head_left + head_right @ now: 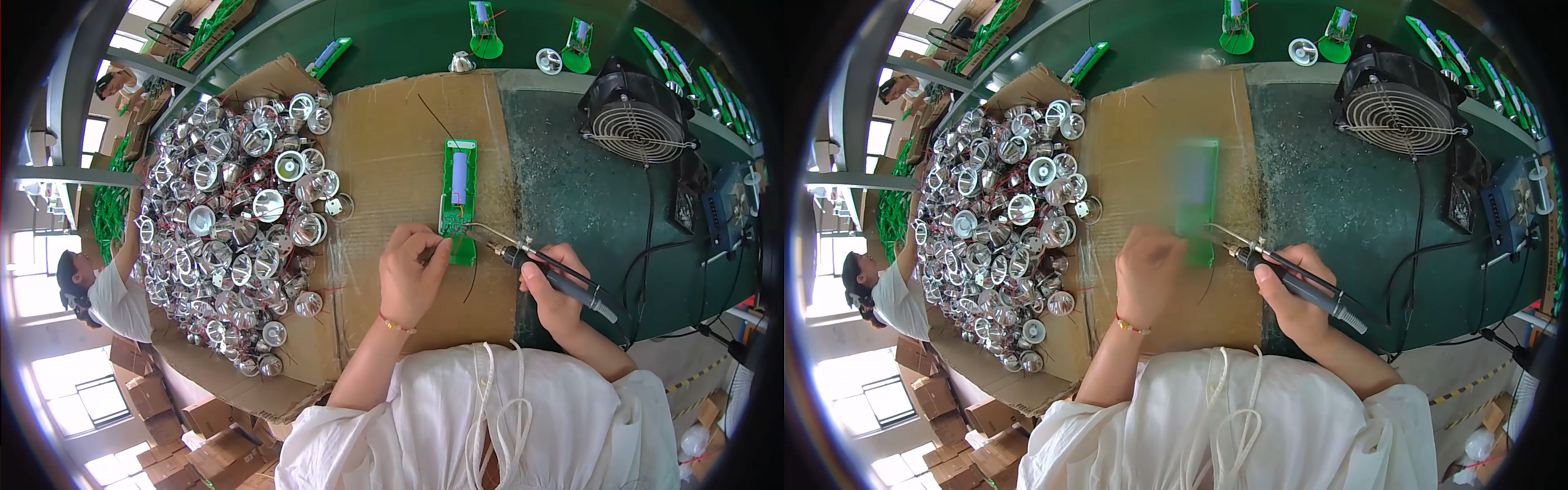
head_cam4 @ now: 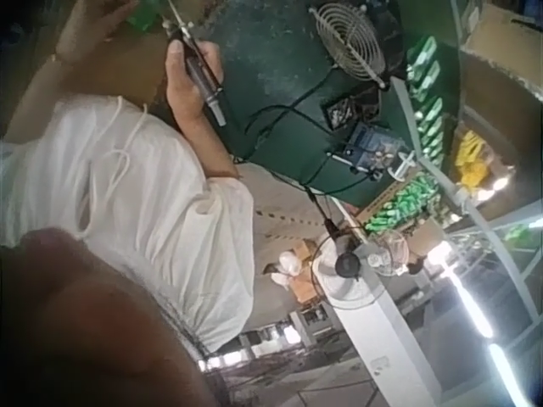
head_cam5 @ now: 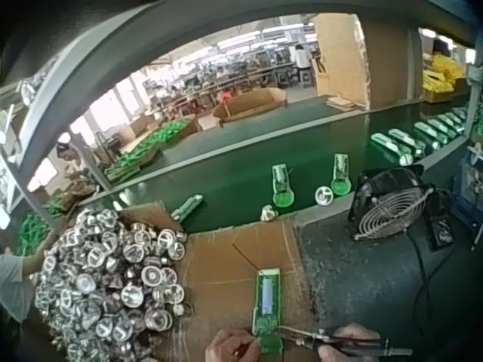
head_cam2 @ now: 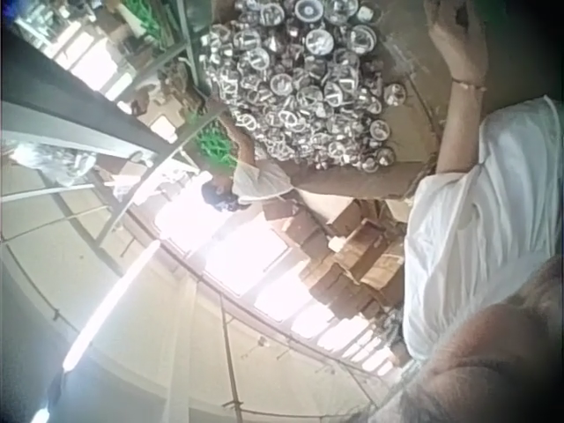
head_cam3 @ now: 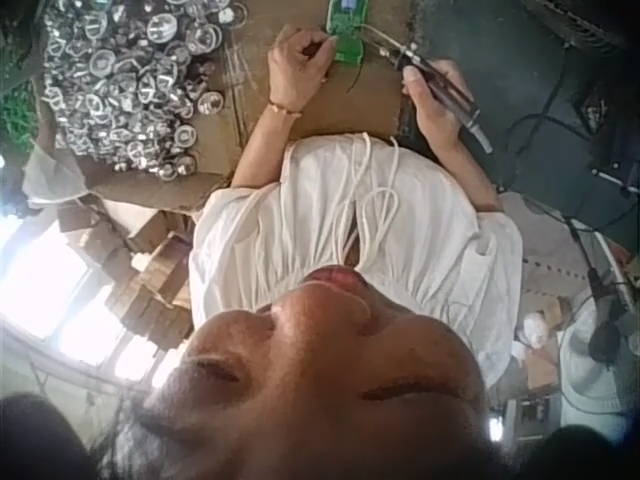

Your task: The person solders wires to electronic circuit boards inside green flashlight housings on an assembly line using a soldering iron.

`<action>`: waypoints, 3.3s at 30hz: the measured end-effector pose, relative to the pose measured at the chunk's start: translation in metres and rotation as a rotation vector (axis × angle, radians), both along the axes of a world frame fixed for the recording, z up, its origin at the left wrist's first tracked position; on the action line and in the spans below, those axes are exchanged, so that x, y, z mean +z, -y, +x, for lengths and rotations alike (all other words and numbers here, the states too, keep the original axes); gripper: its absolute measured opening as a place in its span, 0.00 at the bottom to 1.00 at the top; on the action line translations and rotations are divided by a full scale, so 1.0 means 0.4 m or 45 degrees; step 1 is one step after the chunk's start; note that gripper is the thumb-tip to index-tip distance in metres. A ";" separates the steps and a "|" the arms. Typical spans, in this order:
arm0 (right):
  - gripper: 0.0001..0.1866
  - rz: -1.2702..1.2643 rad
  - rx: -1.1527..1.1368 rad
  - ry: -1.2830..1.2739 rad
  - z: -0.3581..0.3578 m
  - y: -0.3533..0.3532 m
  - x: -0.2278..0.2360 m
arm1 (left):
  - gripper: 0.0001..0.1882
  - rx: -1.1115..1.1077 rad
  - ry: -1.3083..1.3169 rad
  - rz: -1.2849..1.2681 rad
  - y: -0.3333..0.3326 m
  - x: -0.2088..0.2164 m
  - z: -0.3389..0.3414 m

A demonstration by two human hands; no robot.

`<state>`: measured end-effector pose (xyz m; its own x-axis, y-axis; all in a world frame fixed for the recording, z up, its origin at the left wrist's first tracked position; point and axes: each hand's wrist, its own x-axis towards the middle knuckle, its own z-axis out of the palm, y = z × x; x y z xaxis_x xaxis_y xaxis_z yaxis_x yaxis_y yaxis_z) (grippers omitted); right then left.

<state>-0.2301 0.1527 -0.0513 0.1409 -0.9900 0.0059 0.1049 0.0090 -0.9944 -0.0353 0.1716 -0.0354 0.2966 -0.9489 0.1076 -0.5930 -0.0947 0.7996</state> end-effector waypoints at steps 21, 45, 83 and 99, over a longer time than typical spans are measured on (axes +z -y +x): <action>0.06 -0.042 -0.057 0.059 -0.011 -0.001 0.009 | 0.05 0.023 -0.045 -0.046 0.003 -0.023 0.007; 0.09 -0.274 -0.188 -0.159 -0.106 0.082 -0.030 | 0.05 0.315 -0.858 -0.057 0.025 0.024 0.021; 0.07 -0.091 -0.153 -0.158 -0.088 0.097 -0.010 | 0.41 -0.027 0.524 0.327 0.133 0.015 -0.033; 0.09 -0.218 -0.131 -0.096 -0.088 0.021 0.021 | 0.08 0.176 1.252 -0.066 0.020 0.014 0.126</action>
<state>-0.2654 0.1445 -0.0428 0.0457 -0.9847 0.1683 0.0217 -0.1674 -0.9856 0.0151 0.1635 -0.0297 0.1609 -0.9000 0.4052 -0.9808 -0.1918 -0.0364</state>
